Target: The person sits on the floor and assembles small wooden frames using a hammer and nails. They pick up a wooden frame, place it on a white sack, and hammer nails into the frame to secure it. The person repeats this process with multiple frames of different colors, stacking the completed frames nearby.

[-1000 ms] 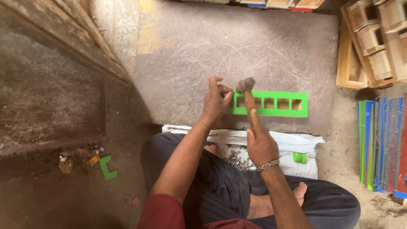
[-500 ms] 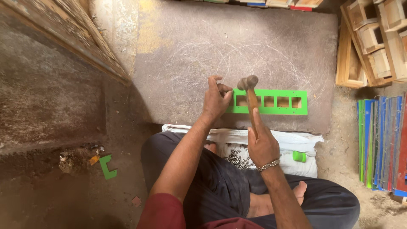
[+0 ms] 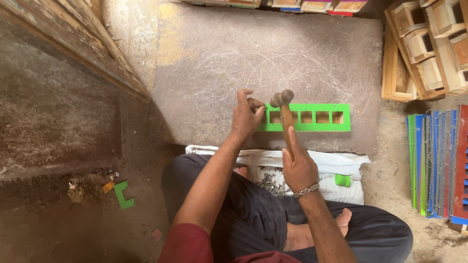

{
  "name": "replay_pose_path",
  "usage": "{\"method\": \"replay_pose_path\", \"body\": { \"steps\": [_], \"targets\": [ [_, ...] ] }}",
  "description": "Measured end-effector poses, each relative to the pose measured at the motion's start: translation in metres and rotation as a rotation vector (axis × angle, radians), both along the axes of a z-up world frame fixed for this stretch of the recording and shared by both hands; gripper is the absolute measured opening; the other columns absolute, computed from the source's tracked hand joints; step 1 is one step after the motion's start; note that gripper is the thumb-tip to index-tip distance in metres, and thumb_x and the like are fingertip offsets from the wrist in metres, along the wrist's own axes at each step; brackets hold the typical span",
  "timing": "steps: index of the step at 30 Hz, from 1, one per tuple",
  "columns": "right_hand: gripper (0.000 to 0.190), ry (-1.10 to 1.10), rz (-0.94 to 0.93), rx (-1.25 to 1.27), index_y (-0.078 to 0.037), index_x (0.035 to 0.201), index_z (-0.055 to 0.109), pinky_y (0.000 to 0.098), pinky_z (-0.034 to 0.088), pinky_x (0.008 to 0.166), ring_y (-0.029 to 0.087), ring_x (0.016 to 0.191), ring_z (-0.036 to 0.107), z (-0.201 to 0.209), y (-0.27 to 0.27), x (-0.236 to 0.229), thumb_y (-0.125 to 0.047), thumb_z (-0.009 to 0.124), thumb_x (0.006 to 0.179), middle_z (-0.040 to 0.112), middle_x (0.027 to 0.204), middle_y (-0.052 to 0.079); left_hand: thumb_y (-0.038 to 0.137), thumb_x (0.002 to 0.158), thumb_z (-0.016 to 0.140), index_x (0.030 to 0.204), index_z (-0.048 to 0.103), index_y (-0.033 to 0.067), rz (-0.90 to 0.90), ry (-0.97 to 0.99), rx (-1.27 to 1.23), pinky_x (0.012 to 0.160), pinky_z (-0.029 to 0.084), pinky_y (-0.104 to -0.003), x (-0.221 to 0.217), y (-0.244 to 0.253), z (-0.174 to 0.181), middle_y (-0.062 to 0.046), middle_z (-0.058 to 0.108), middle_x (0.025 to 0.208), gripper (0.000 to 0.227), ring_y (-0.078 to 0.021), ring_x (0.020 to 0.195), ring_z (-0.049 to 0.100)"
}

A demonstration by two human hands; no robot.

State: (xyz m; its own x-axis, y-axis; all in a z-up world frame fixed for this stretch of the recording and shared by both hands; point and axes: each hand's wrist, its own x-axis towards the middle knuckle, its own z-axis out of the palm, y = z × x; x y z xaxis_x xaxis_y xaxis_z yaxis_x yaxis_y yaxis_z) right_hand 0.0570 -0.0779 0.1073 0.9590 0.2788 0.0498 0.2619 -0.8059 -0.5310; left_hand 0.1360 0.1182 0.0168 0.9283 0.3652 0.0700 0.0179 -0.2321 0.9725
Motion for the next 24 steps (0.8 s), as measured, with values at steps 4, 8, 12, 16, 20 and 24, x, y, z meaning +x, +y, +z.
{"method": "replay_pose_path", "body": {
  "steps": [4, 8, 12, 16, 20, 24],
  "targets": [
    [0.07, 0.033, -0.036, -0.009, -0.029, 0.159, 0.036, 0.0501, 0.057, 0.078, 0.04, 0.096, 0.071, 0.0, 0.005, 0.0, -0.021, 0.066, 0.096, 0.072, 0.112, 0.021, 0.003, 0.089, 0.073, 0.127, 0.034, 0.004, 0.004, 0.001, 0.023, 0.072, 0.062, -0.034, 0.002, 0.002, 0.002, -0.011, 0.077, 0.09, 0.054, -0.0227, 0.079, 0.077],
    [0.071, 0.021, -0.032, -0.031, -0.029, 0.16, 0.036, 0.0512, 0.057, 0.078, 0.041, 0.096, 0.071, -0.004, 0.008, 0.002, -0.019, 0.064, 0.096, 0.072, 0.113, 0.021, 0.002, 0.09, 0.073, 0.127, 0.033, 0.0042, -0.009, -0.003, 0.0, 0.071, 0.062, -0.033, -0.001, 0.0, -0.002, -0.011, 0.077, 0.09, 0.054, -0.0216, 0.079, 0.077],
    [0.073, 0.07, 0.007, -0.033, -0.028, 0.16, 0.035, 0.0526, 0.056, 0.078, 0.043, 0.096, 0.07, -0.007, 0.01, 0.01, -0.019, 0.063, 0.094, 0.072, 0.114, 0.022, 0.001, 0.089, 0.073, 0.128, 0.034, 0.0044, 0.001, 0.007, 0.0, 0.07, 0.062, -0.032, 0.002, 0.001, 0.0, -0.011, 0.076, 0.089, 0.055, -0.0212, 0.078, 0.076],
    [0.074, -0.003, 0.044, 0.027, -0.027, 0.16, 0.033, 0.048, 0.059, 0.075, 0.039, 0.095, 0.072, 0.005, 0.005, 0.014, -0.019, 0.067, 0.095, 0.07, 0.118, 0.024, 0.0, 0.089, 0.07, 0.129, 0.031, 0.004, -0.003, -0.017, -0.014, 0.069, 0.06, -0.035, 0.003, 0.001, 0.001, -0.011, 0.074, 0.089, 0.056, -0.0217, 0.075, 0.074],
    [0.065, -0.215, 0.03, 0.169, -0.012, 0.159, 0.038, 0.0362, 0.055, 0.061, 0.022, 0.075, 0.071, 0.036, -0.011, 0.011, -0.012, 0.067, 0.101, 0.072, 0.092, 0.016, -0.001, 0.091, 0.061, 0.131, 0.027, 0.0042, 0.009, -0.056, -0.003, 0.073, 0.06, -0.04, -0.002, -0.001, -0.007, -0.015, 0.067, 0.096, 0.053, -0.0248, 0.08, 0.071],
    [0.052, -0.653, 0.023, 0.322, 0.005, 0.154, 0.038, 0.0283, 0.053, 0.059, 0.014, 0.078, 0.066, 0.06, -0.008, 0.003, -0.007, 0.065, 0.111, 0.066, 0.099, 0.017, 0.0, 0.096, 0.051, 0.132, 0.026, 0.004, 0.035, -0.087, -0.009, 0.08, 0.057, -0.044, 0.002, 0.0, -0.014, -0.02, 0.058, 0.109, 0.043, -0.0291, 0.09, 0.068]
  ]
}}
